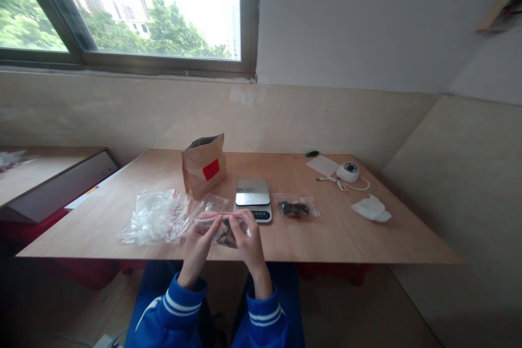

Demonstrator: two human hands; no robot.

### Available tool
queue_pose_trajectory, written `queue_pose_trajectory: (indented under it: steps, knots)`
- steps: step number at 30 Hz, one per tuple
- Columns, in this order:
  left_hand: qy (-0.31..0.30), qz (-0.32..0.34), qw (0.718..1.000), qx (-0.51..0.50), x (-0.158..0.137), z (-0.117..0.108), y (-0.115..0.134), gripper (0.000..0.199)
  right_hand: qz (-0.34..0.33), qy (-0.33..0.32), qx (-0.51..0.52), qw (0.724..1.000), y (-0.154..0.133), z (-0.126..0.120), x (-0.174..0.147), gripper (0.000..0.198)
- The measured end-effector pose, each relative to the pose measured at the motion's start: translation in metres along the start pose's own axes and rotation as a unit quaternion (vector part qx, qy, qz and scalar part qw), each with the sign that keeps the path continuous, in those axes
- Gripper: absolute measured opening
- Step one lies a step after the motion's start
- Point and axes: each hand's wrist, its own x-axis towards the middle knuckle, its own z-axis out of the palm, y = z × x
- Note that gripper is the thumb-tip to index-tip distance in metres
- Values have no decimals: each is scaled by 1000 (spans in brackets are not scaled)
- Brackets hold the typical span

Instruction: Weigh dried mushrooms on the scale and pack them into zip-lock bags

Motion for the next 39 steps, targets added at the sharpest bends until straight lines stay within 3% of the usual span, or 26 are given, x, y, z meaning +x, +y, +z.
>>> queue_pose_trajectory:
  steps: [3, 6, 12, 16, 21, 23, 26, 29, 30, 32, 35, 36, 39]
  knots:
    - [-21, -32, 999, -13, 3, -9, 4, 29, 15, -44, -9, 999, 0, -5, 0, 34]
    - [-51, -45, 998, 16, 6, -20, 5, 34, 48, -46, -10, 998, 0, -15, 1, 36]
    - [-20, -43, 998, 46, 4, -21, 0, 42, 101, 14, 42, 994, 4, -30, 1, 40]
    - [36, -61, 997, 35, -1, -14, -3, 46, 96, 39, -3, 995, 5, -29, 2, 45]
    - [23, -77, 995, 53, 0, -13, -6, 55, 82, 46, -46, 995, 3, -38, 5, 50]
    - [27, -87, 995, 50, 2, -18, -7, 55, 84, 94, -61, 990, 3, -57, 4, 54]
    - [66, -88, 993, 32, 7, -34, -7, 50, 86, 230, -138, 960, 13, -102, -3, 63]
    - [123, -90, 988, 8, 15, -56, -8, 46, 113, 353, -224, 901, 33, -152, -10, 69]
    - [144, -92, 985, -1, 18, -63, -9, 44, 114, 361, -239, 894, 41, -166, -9, 70]
    - [179, -92, 980, -12, 22, -74, -9, 42, 109, 307, -265, 907, 55, -185, -2, 71]
    - [199, -89, 976, -8, 24, -84, -10, 39, 69, 239, -332, 910, 66, -197, 17, 79]
    - [196, -88, 977, -3, 24, -86, -10, 39, 37, 251, -371, 893, 67, -197, 21, 82]
    - [162, -101, 981, 19, 21, -89, -11, 42, -72, 345, -474, 807, 64, -189, 18, 80]
